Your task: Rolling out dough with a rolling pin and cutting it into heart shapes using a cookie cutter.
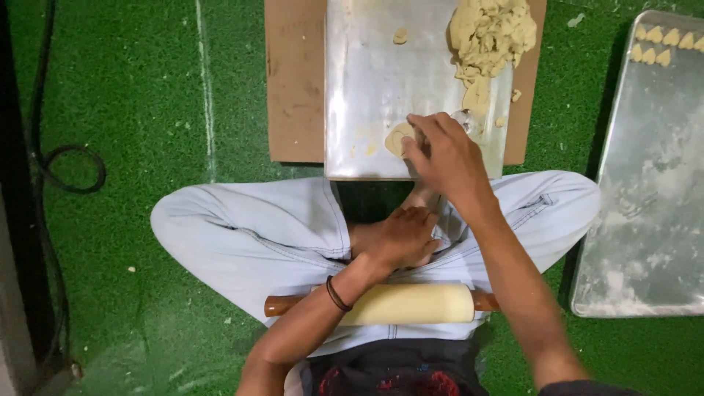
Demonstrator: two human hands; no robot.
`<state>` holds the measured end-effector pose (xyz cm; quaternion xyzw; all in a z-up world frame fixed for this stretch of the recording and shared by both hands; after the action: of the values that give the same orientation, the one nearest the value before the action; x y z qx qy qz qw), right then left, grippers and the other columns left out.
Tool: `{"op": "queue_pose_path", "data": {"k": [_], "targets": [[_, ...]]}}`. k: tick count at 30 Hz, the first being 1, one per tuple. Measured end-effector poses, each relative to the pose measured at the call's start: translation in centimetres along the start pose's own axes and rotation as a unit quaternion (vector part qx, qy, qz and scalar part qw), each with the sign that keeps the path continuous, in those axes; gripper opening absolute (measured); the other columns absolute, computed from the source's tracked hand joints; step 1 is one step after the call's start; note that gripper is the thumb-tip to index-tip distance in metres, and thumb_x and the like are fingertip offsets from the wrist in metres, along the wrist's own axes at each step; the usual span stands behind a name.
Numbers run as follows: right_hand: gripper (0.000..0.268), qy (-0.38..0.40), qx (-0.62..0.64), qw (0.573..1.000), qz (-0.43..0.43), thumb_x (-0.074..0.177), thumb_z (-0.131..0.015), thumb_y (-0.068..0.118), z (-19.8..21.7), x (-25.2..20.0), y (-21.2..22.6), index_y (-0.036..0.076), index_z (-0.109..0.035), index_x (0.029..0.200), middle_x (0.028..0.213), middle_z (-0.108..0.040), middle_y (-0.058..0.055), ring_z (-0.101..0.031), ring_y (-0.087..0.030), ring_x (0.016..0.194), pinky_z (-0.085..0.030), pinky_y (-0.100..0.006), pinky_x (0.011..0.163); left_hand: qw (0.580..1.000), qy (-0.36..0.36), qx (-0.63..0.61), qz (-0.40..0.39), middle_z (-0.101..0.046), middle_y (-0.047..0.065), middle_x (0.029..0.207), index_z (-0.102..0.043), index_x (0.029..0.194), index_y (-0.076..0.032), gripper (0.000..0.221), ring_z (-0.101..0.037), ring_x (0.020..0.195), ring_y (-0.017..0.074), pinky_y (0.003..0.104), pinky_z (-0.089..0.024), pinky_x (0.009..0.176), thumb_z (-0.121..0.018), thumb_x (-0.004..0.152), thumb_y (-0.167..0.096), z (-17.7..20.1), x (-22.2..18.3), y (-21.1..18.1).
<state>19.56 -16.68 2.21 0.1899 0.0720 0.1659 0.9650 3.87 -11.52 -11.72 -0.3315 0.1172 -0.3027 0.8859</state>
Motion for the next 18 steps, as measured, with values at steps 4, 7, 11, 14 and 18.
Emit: {"op": "queue_pose_path", "data": {"k": [4,7,11,14,18], "targets": [[0.026,0.030,0.052,0.998,-0.028,0.101,-0.069,0.027,-0.4,0.2,-0.4,0.010,-0.071,0.121,0.098,-0.065,-0.007,-0.070,-0.032,0.093,-0.060,-0.044,0.075,0.998,0.012,-0.055,-0.006,-0.066,0.025,0.108,-0.057,0.124,0.004,0.048,-0.066,0.105,0.0437,0.057,-0.053,0.090,-0.059,0.095,-0.034,2.9,0.3,-0.4],[0.020,0.045,0.068,0.996,-0.036,0.102,-0.064,0.025,0.2,-0.2,0.3,0.013,-0.070,0.118,0.098,-0.062,-0.007,-0.068,-0.033,0.094,-0.059,-0.045,0.076,0.999,-0.029,0.000,-0.014,-0.065,0.019,0.101,-0.059,0.122,-0.001,0.051,-0.068,0.100,0.0393,0.054,-0.055,0.085,-0.065,0.092,-0.042,1.6,0.3,-0.2],[0.012,-0.018,0.226,0.972,-0.063,0.102,-0.065,0.021,1.2,-1.3,-0.9,0.013,-0.068,0.109,0.099,-0.063,-0.006,-0.069,-0.027,0.096,-0.057,-0.040,0.077,0.999,-0.049,0.002,-0.016,-0.064,0.015,0.100,-0.058,0.127,-0.006,0.056,-0.068,0.095,0.0336,0.050,-0.054,0.081,-0.060,0.093,-0.049,-0.4,0.1,0.6],[0.008,-0.084,0.304,0.944,-0.093,0.102,-0.067,0.011,2.9,-1.8,-3.2,0.009,-0.069,0.109,0.097,-0.067,-0.007,-0.068,-0.022,0.095,-0.055,-0.033,0.078,0.999,-0.050,0.012,-0.016,-0.065,0.016,0.103,-0.058,0.130,-0.007,0.056,-0.069,0.097,0.0316,0.048,-0.054,0.084,-0.061,0.093,-0.050,-0.5,0.1,0.5],[0.006,-0.147,0.288,0.938,-0.128,0.108,-0.067,0.010,5.4,-0.7,-6.1,0.007,-0.066,0.114,0.098,-0.069,-0.009,-0.067,-0.018,0.091,-0.055,-0.033,0.076,1.000,0.007,-0.023,-0.019,-0.070,0.017,0.112,-0.059,0.136,-0.006,0.055,-0.069,0.104,0.0326,0.048,-0.053,0.089,-0.057,0.097,-0.045,2.1,0.5,-0.2]]}}
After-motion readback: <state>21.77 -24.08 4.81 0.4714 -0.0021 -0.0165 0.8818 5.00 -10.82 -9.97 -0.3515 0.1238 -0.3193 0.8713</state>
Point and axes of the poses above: each hand's wrist, its own x-axis towards the middle knuckle, its own z-axis out of the back of the hand, y = z × x, the point moved 3 cm from there along x, towards the middle knuckle
